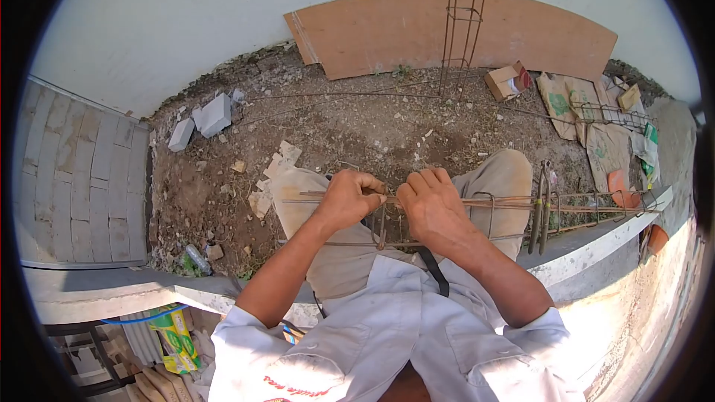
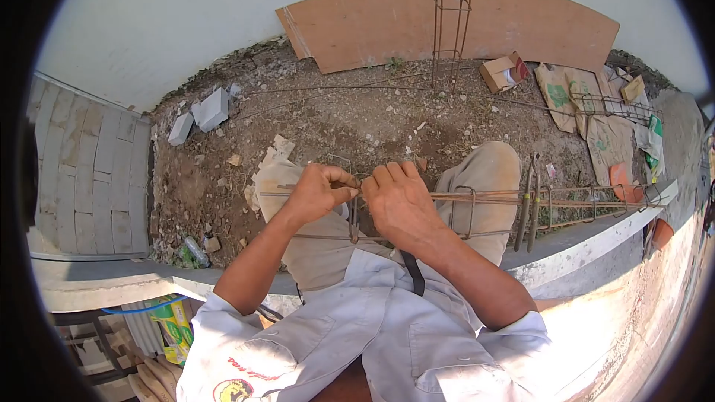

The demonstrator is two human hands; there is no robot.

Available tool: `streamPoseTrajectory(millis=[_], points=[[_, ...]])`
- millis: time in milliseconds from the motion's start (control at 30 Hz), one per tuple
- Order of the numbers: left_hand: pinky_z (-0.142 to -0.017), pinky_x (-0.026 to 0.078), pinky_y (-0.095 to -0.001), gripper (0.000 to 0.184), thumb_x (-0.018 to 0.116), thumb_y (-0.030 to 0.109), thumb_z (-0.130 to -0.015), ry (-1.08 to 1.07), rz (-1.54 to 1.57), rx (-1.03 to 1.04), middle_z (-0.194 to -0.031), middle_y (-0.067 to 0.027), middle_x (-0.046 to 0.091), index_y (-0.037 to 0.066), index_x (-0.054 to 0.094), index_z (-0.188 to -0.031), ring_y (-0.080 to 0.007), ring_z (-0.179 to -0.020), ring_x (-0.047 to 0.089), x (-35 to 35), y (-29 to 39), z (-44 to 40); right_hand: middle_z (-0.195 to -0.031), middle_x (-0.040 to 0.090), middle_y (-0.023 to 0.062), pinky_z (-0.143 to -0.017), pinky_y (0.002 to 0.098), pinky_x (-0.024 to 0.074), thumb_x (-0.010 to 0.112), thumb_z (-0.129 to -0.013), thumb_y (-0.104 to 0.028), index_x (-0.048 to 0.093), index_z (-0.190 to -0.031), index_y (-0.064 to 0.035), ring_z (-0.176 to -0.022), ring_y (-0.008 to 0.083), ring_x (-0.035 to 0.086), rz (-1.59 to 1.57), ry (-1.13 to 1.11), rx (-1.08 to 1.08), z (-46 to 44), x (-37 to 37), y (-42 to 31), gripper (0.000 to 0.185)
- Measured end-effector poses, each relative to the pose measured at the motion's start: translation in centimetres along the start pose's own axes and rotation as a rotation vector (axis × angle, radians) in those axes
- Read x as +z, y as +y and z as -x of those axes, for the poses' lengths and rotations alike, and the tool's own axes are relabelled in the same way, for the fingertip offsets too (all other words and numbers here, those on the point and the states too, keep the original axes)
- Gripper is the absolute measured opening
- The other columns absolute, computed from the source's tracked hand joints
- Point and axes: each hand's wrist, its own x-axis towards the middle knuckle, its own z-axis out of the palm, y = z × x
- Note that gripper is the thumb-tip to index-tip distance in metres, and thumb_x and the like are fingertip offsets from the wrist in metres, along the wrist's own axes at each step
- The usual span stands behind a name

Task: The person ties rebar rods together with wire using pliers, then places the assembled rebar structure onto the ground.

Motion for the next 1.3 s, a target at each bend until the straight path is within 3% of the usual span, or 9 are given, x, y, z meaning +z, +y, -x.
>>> streamPoseTrajectory(millis=[200, 300, 400, 700, 800, 1000, 1100, 1200, 1300], points=[[-0.076, 0.059, -0.0380, 0.029, 0.086, 0.009, -0.079, -0.073, -0.205, 0.125, -0.094, -0.0191, 0.080, -0.002, 0.082, -0.105, -0.0227, -0.081, 0.078, -0.3, -0.2, 1.0, -0.094, 0.063, 0.0098, -0.093, 0.0429, 0.0438, 0.070, -0.086, -0.019, 0.069, -0.093, -0.0067, -0.101, 0.0285, 0.061, -0.018, 0.073, -0.283, -3.5, 0.6, 1.0, 0.014], [-0.070, 0.056, -0.0328, 0.019, 0.085, 0.009, -0.083, 0.001, 0.041, 0.109, -0.087, -0.0102, 0.077, -0.003, 0.081, -0.098, -0.0127, -0.078, 0.071, 0.9, -0.9, 1.0, -0.095, 0.063, 0.0090, -0.094, 0.0438, 0.0430, 0.072, -0.088, -0.021, 0.071, -0.092, -0.0090, -0.104, 0.0287, 0.061, -0.167, 0.021, -0.197, -4.9, 1.5, 2.5, 0.013], [-0.067, 0.054, -0.0329, 0.018, 0.085, 0.009, -0.084, 0.015, -0.084, -0.008, -0.081, -0.0089, 0.077, -0.002, 0.081, -0.098, -0.0116, -0.072, 0.068, 1.1, -0.2, 0.9, -0.094, 0.060, 0.0076, -0.090, 0.0438, 0.0435, 0.079, -0.087, -0.018, 0.069, -0.091, -0.0104, -0.097, 0.0296, 0.059, -0.249, 0.010, -0.054, -4.7, 2.8, 4.0, 0.013], [-0.062, 0.051, -0.0320, 0.013, 0.082, 0.006, -0.086, 0.047, -0.147, -0.001, -0.077, -0.0074, 0.076, -0.002, 0.081, -0.096, -0.0099, -0.066, 0.063, 1.4, -0.2, 0.6, -0.086, 0.065, 0.0126, -0.089, 0.0439, 0.0428, 0.069, -0.090, -0.017, 0.070, -0.089, -0.0055, -0.092, 0.0304, 0.063, 0.085, 0.002, 0.072, 0.2, 2.9, 0.9, 0.011], [-0.062, 0.050, -0.0322, 0.011, 0.080, 0.003, -0.087, 0.060, -0.104, 0.025, -0.076, -0.0080, 0.074, -0.002, 0.081, -0.096, -0.0093, -0.066, 0.062, 1.6, -0.9, 0.5, -0.085, 0.069, 0.0188, -0.086, 0.0475, 0.0461, 0.065, -0.094, -0.018, 0.072, -0.089, -0.0019, -0.087, 0.0347, 0.067, -0.034, -0.059, 0.195, 1.2, 3.5, -1.3, 0.018], [-0.074, 0.056, -0.0382, 0.016, 0.083, 0.008, -0.084, 0.077, -0.136, 0.195, -0.093, -0.0151, 0.076, 0.000, 0.081, -0.098, -0.0248, -0.084, 0.073, 1.2, -2.0, 0.7, -0.089, 0.070, 0.0277, -0.080, 0.0577, 0.0494, 0.068, -0.102, -0.030, 0.071, -0.090, 0.0024, -0.091, 0.0492, 0.067, -0.873, -0.179, 0.603, -0.4, 0.7, -2.5, 0.035], [-0.079, 0.055, -0.0431, 0.021, 0.088, 0.014, -0.083, 0.122, -0.210, 0.247, -0.093, -0.0149, 0.075, 0.000, 0.080, -0.096, -0.0317, -0.090, 0.071, 1.8, -1.4, 1.3, -0.090, 0.070, 0.0233, -0.080, 0.0543, 0.0508, 0.073, -0.100, -0.036, 0.072, -0.096, 0.0000, -0.091, 0.0460, 0.067, -0.574, -0.032, 0.412, 1.6, 0.2, -1.0, 0.036], [-0.082, 0.054, -0.0479, 0.028, 0.091, 0.022, -0.082, 0.189, -0.307, 0.340, -0.092, -0.0153, 0.074, -0.001, 0.079, -0.094, -0.0377, -0.092, 0.068, 2.3, -0.6, 1.9, -0.099, 0.066, 0.0159, -0.085, 0.0508, 0.0504, 0.079, -0.095, -0.028, 0.069, -0.110, -0.0032, -0.097, 0.0387, 0.065, -0.216, 0.141, 0.559, 5.7, -3.6, 2.1, 0.031], [-0.077, 0.054, -0.0460, 0.032, 0.093, 0.026, -0.082, 0.330, -0.295, 0.426, -0.088, -0.0165, 0.073, -0.002, 0.077, -0.089, -0.0350, -0.086, 0.069, 3.2, -1.2, 1.8, -0.108, 0.065, 0.0196, -0.087, 0.0518, 0.0512, 0.080, -0.096, -0.028, 0.065, -0.125, -0.0032, -0.101, 0.0417, 0.064, 0.153, 0.146, 0.806, 11.4, -5.1, 6.7, 0.041]])
